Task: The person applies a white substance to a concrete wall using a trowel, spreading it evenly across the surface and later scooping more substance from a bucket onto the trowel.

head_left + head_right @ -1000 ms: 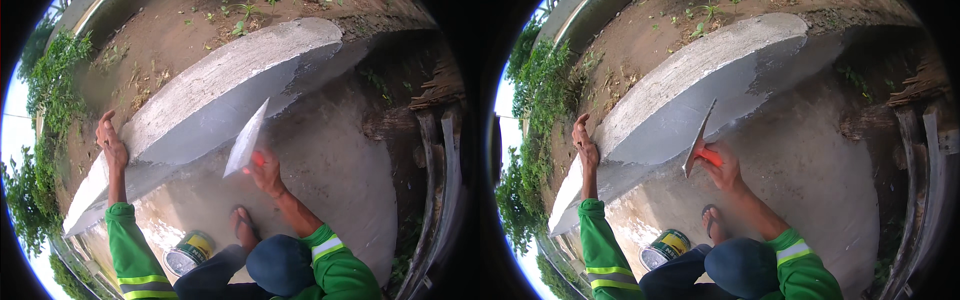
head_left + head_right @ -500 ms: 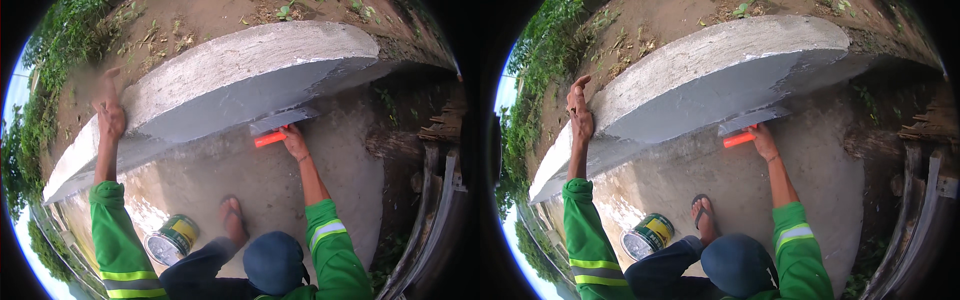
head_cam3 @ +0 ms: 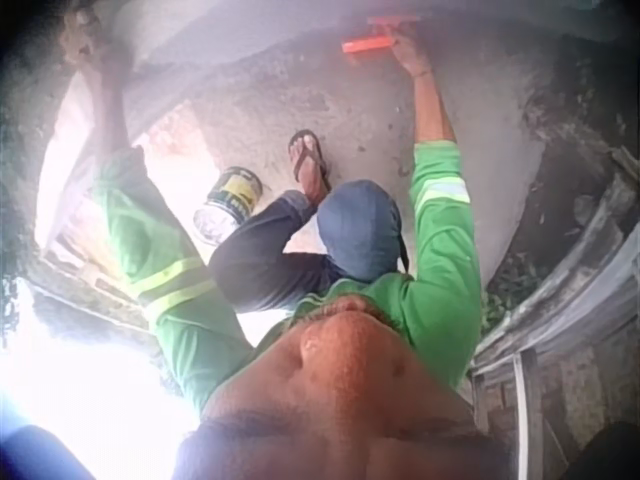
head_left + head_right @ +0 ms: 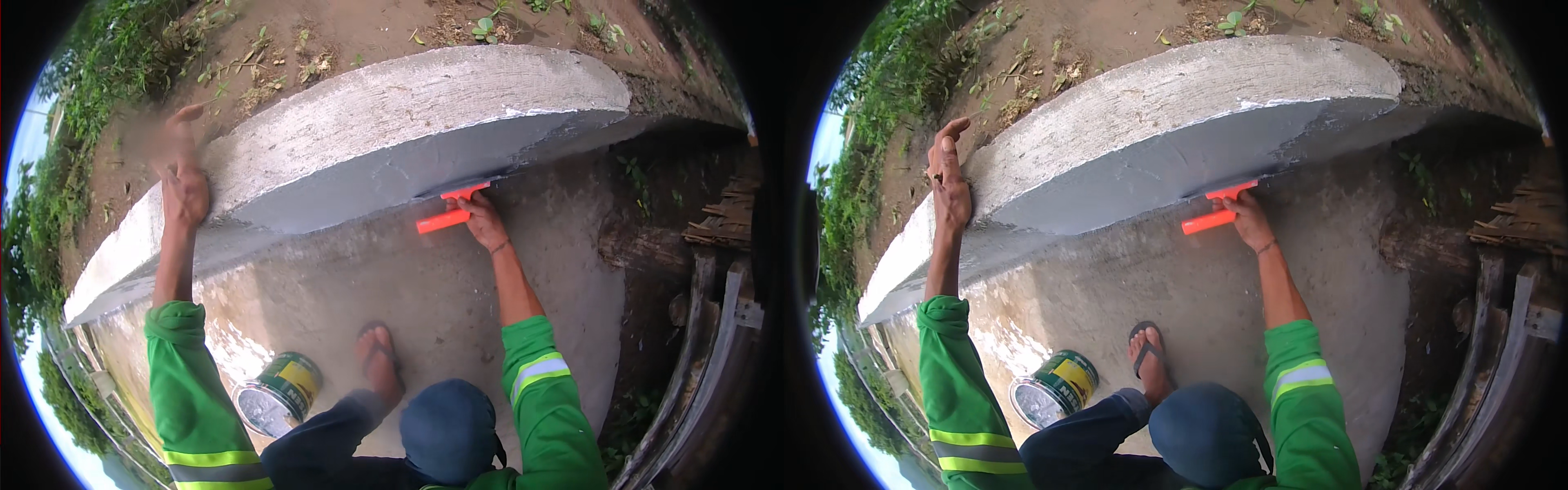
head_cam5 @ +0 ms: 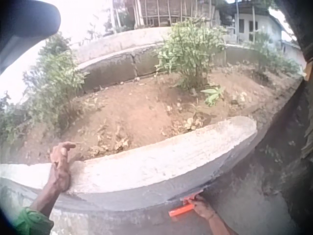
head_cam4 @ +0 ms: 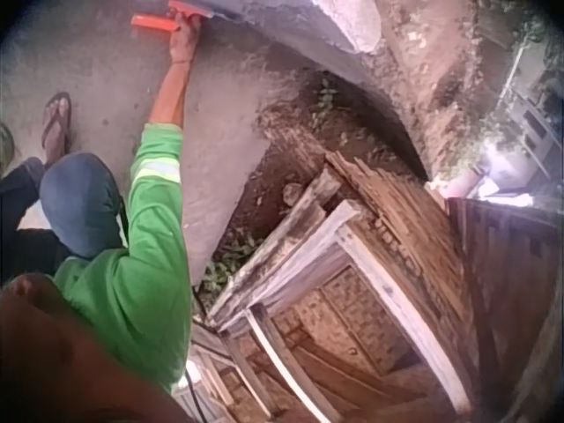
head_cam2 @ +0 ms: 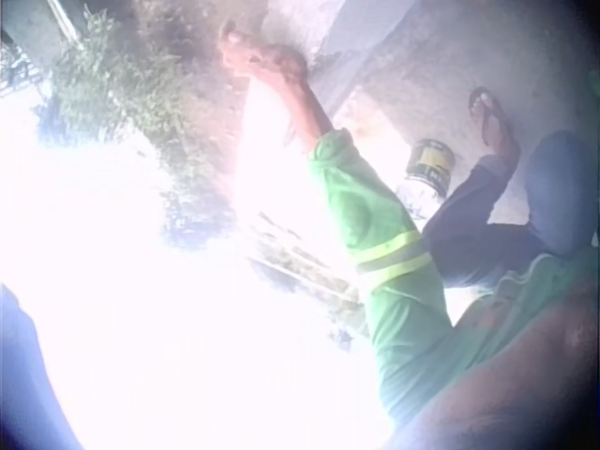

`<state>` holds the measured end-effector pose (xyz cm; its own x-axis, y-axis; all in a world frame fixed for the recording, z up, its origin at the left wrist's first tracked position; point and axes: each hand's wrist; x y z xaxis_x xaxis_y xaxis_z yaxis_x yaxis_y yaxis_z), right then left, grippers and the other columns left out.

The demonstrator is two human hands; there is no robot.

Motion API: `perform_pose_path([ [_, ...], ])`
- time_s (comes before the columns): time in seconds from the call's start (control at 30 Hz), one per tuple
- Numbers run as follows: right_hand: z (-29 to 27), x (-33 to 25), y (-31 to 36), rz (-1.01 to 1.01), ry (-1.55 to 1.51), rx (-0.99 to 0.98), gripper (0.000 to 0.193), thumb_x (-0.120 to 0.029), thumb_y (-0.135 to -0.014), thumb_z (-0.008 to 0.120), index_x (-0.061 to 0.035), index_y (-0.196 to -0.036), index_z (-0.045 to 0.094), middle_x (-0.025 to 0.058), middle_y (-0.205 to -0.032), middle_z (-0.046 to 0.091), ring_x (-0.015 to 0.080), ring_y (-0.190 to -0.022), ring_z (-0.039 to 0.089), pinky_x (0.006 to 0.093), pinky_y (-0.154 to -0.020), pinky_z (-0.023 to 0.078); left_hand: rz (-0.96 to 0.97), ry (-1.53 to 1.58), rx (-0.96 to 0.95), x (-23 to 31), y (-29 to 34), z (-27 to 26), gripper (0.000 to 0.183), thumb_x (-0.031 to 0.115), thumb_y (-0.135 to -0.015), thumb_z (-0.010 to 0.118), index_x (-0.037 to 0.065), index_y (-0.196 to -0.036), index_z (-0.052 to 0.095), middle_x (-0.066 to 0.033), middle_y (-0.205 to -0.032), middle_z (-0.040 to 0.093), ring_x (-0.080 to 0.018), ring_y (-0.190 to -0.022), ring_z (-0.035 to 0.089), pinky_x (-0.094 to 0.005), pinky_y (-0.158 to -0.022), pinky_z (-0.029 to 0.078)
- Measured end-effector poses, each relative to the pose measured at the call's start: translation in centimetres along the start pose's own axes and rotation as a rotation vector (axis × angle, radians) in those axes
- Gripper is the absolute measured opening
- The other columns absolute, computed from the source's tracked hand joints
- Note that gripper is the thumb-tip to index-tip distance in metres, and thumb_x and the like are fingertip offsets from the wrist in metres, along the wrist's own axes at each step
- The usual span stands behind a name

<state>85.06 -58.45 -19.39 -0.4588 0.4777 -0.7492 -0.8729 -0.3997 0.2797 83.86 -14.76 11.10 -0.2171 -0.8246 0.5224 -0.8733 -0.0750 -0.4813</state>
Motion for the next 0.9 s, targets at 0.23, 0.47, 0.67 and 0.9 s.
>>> perform_pose_path([
  [0.23, 6.4, -6.7, 3.1, -0.079, 0.062, 0.030, 0.031, -0.010, -0.089, 0.061, 0.0000, -0.118, 0.054, 0.0092, -0.110, 0.062, 0.0184, -0.098, 0.060, 0.0349, -0.091, 0.047, -0.198, -0.124, 0.037, 2.0, 0.3, 0.2, 0.059, 0.051, -0.102, 0.021, 0.009, -0.125, 0.056, -0.0108, -0.124, 0.057, -0.0272, -0.121, 0.045, -0.0419, -0.107, 0.030],
  [0.47, 19.2, -20.6, 8.3, -0.156, 0.091, -0.049, 0.027, -0.011, -0.094, 0.056, 0.0030, -0.116, 0.053, 0.0136, -0.106, 0.063, 0.0217, -0.094, 0.063, 0.0350, -0.088, 0.050, -0.174, -0.268, 0.021, 1.1, 0.5, -0.2, 0.058, 0.049, -0.102, 0.018, 0.012, -0.125, 0.055, -0.0094, -0.124, 0.057, -0.0263, -0.122, 0.043, -0.0439, -0.109, 0.017],
  [0.67, 21.4, -23.4, 12.7, -0.396, -0.019, -0.093, 0.016, -0.009, -0.093, 0.056, 0.0016, -0.104, 0.059, 0.0119, -0.100, 0.066, 0.0242, -0.093, 0.066, 0.0418, -0.088, 0.051, -0.139, -0.333, 0.033, 1.4, 0.3, 0.3, 0.055, 0.047, -0.103, 0.018, 0.013, -0.124, 0.055, -0.0090, -0.123, 0.057, -0.0261, -0.119, 0.045, -0.0448, -0.107, 0.019],
  [0.9, 5.0, -0.6, 10.3, -0.123, 0.015, 0.113, 0.054, 0.001, -0.083, 0.061, -0.0075, -0.134, 0.045, 0.0026, -0.132, 0.050, 0.0202, -0.125, 0.044, 0.0391, -0.109, 0.032, -0.145, -0.222, 0.037, 2.0, 0.2, 0.7, 0.054, 0.047, -0.103, 0.020, 0.013, -0.123, 0.056, -0.0079, -0.124, 0.058, -0.0261, -0.118, 0.046, -0.0426, -0.107, 0.022],
])
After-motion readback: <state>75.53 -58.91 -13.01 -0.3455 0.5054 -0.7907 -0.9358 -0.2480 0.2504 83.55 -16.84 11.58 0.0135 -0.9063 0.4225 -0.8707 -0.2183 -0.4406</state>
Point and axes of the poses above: each hand's wrist, its own y-axis away from the middle knuckle, its own z-axis out of the palm, x = y × z
